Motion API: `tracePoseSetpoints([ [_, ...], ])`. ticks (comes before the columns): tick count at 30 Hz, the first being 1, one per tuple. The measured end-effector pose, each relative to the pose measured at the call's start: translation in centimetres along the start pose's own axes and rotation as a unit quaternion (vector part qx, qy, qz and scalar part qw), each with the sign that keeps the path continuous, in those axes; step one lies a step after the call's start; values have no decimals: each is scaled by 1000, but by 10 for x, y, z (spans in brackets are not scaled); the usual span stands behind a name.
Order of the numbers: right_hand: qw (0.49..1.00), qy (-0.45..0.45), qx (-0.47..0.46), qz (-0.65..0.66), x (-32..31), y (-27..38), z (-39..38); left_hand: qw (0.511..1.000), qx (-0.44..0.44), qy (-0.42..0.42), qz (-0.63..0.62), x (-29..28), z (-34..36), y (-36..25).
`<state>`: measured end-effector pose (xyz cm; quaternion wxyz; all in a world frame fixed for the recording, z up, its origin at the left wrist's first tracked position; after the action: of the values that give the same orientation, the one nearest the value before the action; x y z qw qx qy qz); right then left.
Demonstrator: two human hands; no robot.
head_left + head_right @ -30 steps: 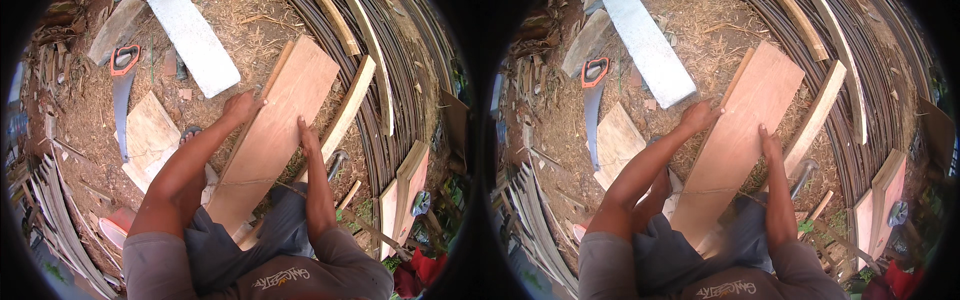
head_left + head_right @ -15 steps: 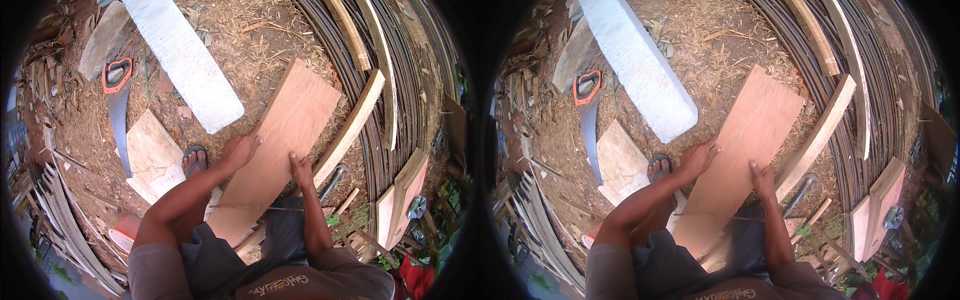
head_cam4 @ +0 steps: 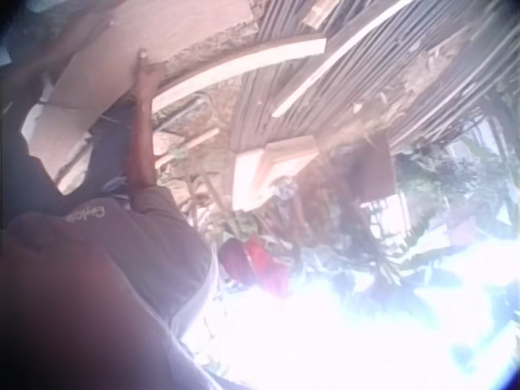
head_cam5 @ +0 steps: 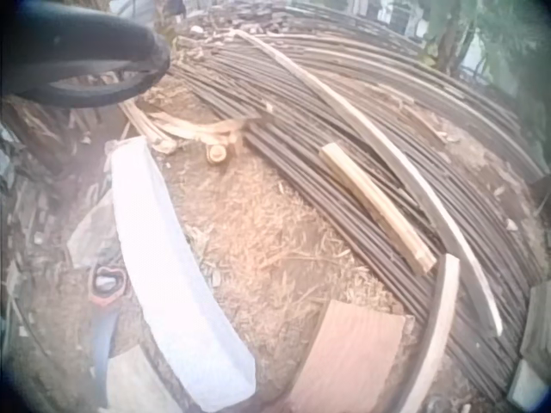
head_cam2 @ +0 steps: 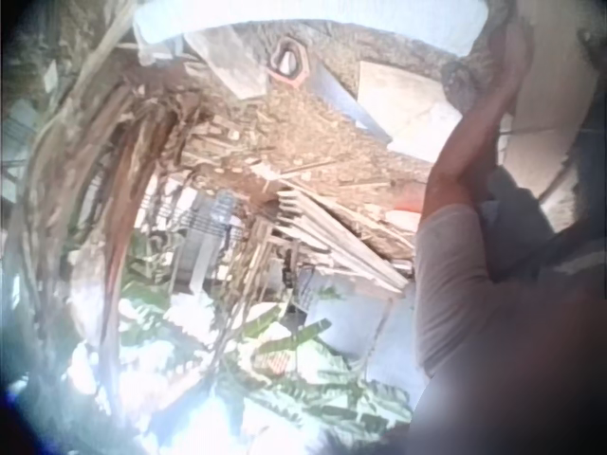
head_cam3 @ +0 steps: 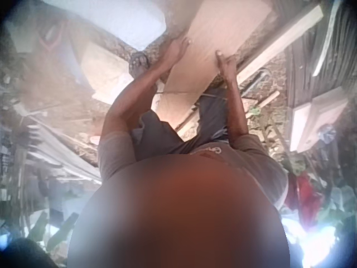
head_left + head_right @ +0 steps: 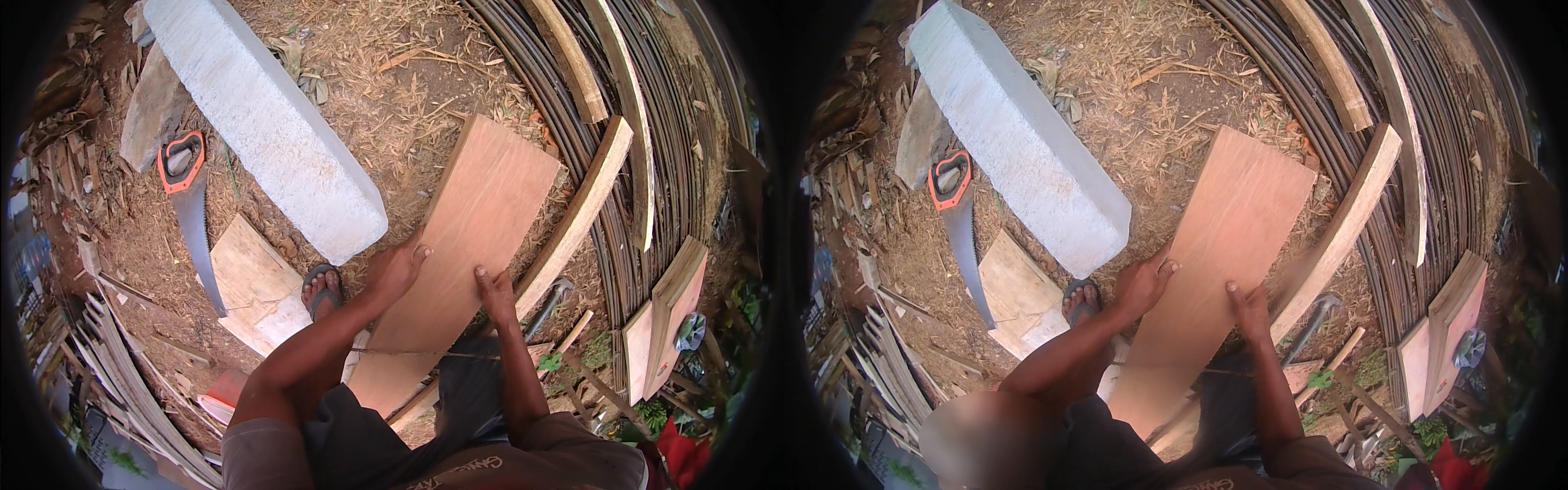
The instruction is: The person measures a wooden plank with a tape measure, marks it, and cuts it with a hand saw. They then assemble the cut pieces with other planks and fasten them using a hammer and nails.
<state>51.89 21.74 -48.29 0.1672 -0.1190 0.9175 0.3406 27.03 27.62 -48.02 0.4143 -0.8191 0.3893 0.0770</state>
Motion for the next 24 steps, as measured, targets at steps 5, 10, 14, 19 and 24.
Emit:
tracePoseSetpoints([
  [5,995,2,80,-52,-2,-12,-5,1000,-18,22,-5,6,-3,4],
  [10,999,18,38,9,4,-6,-4,999,-30,41,-15,5,-1,9],
  [14,988,-6,119,-102,1,-23,-3,998,-17,31,-45,2,3,10],
  [19,987,0,113,-115,0,-26,-4,998,15,4,-67,4,5,16],
  [24,986,16,133,-100,2,-29,-6,995,70,-52,-47,1,7,15],
])
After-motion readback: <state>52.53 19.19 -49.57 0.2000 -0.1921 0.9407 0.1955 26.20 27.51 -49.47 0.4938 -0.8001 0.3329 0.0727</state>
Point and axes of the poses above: each hand's wrist, its own z-axis towards the middle knuckle, its own x-axis out of the palm, y = z × x, the point moved 9 cm from there along z, towards the middle knuckle, and after that the axes turned 2 degrees about -z, right-handed, at the moved point
